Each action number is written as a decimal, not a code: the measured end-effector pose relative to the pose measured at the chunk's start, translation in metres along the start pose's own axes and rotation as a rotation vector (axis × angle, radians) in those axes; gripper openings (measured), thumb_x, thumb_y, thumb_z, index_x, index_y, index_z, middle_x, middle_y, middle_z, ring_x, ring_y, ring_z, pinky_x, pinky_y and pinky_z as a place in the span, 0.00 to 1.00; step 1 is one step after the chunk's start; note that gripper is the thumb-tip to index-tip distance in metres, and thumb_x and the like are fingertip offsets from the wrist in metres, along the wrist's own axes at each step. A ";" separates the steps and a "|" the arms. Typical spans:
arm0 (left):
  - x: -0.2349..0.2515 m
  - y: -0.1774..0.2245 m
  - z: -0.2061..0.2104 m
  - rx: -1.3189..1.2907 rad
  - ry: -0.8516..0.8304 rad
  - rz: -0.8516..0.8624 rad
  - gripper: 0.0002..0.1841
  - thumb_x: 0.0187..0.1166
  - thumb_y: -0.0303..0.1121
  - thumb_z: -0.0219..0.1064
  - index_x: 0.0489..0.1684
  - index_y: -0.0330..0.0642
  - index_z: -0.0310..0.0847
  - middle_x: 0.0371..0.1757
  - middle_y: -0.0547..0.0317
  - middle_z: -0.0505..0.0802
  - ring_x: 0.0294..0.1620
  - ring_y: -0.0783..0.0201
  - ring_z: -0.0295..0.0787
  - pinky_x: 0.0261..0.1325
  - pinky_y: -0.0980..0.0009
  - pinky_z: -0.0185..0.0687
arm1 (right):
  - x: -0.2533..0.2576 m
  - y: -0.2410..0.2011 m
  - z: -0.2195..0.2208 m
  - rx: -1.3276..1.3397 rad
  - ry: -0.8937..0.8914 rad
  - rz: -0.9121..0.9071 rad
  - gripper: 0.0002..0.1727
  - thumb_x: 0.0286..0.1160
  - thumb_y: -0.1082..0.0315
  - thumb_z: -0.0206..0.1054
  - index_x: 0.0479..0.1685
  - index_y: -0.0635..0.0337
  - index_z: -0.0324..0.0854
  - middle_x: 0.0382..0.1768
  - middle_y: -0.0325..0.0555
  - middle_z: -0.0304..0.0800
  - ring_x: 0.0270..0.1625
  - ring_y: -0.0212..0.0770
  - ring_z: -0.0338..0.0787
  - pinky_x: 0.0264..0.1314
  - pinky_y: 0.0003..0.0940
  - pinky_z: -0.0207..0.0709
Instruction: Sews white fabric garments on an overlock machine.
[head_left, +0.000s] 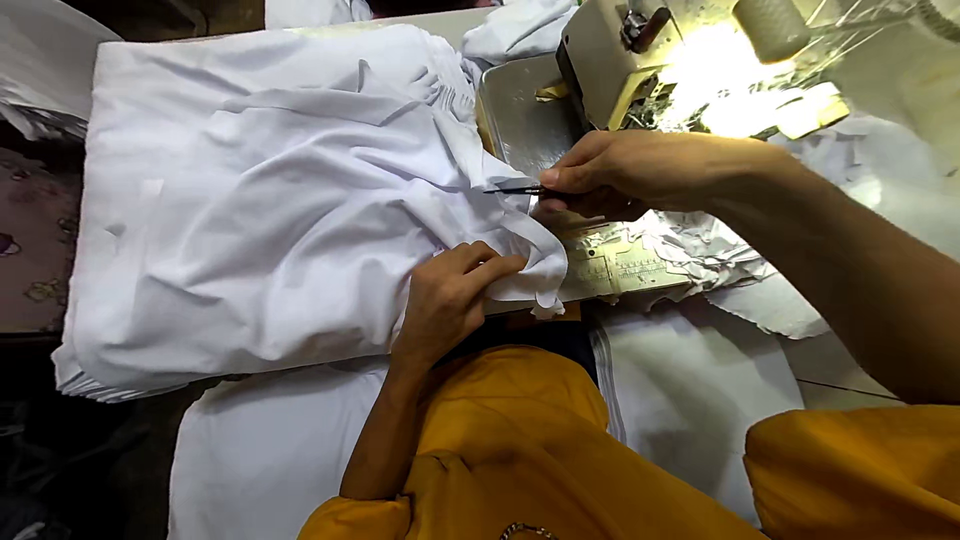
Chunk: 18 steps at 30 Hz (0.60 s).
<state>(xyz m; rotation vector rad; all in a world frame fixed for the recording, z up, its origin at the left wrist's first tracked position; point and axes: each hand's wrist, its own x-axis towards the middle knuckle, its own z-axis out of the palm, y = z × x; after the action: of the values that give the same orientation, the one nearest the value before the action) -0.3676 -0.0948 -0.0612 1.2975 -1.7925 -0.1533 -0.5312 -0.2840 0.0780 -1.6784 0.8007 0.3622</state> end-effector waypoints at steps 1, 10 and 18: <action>-0.001 0.000 0.000 0.000 0.004 -0.003 0.18 0.74 0.20 0.61 0.52 0.47 0.95 0.44 0.55 0.94 0.44 0.61 0.90 0.44 0.65 0.84 | 0.001 -0.003 -0.003 -0.024 -0.008 0.013 0.27 0.96 0.57 0.45 0.24 0.54 0.77 0.10 0.32 0.64 0.10 0.24 0.60 0.11 0.18 0.50; 0.001 -0.001 0.004 -0.020 0.013 0.008 0.17 0.73 0.19 0.61 0.50 0.44 0.95 0.43 0.54 0.94 0.43 0.60 0.91 0.44 0.64 0.86 | 0.004 -0.007 -0.007 -0.177 -0.060 0.027 0.26 0.96 0.56 0.46 0.25 0.53 0.81 0.13 0.32 0.71 0.11 0.23 0.61 0.12 0.19 0.48; 0.002 -0.003 0.010 -0.024 0.023 0.040 0.17 0.72 0.19 0.61 0.49 0.44 0.95 0.40 0.54 0.94 0.41 0.60 0.90 0.42 0.64 0.84 | 0.005 0.001 -0.001 -0.282 -0.014 -0.080 0.26 0.96 0.57 0.48 0.25 0.53 0.82 0.15 0.34 0.74 0.11 0.26 0.62 0.11 0.21 0.50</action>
<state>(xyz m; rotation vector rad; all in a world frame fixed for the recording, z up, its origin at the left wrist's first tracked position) -0.3727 -0.1013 -0.0680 1.2411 -1.7907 -0.1367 -0.5283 -0.2863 0.0739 -1.9624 0.6935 0.4468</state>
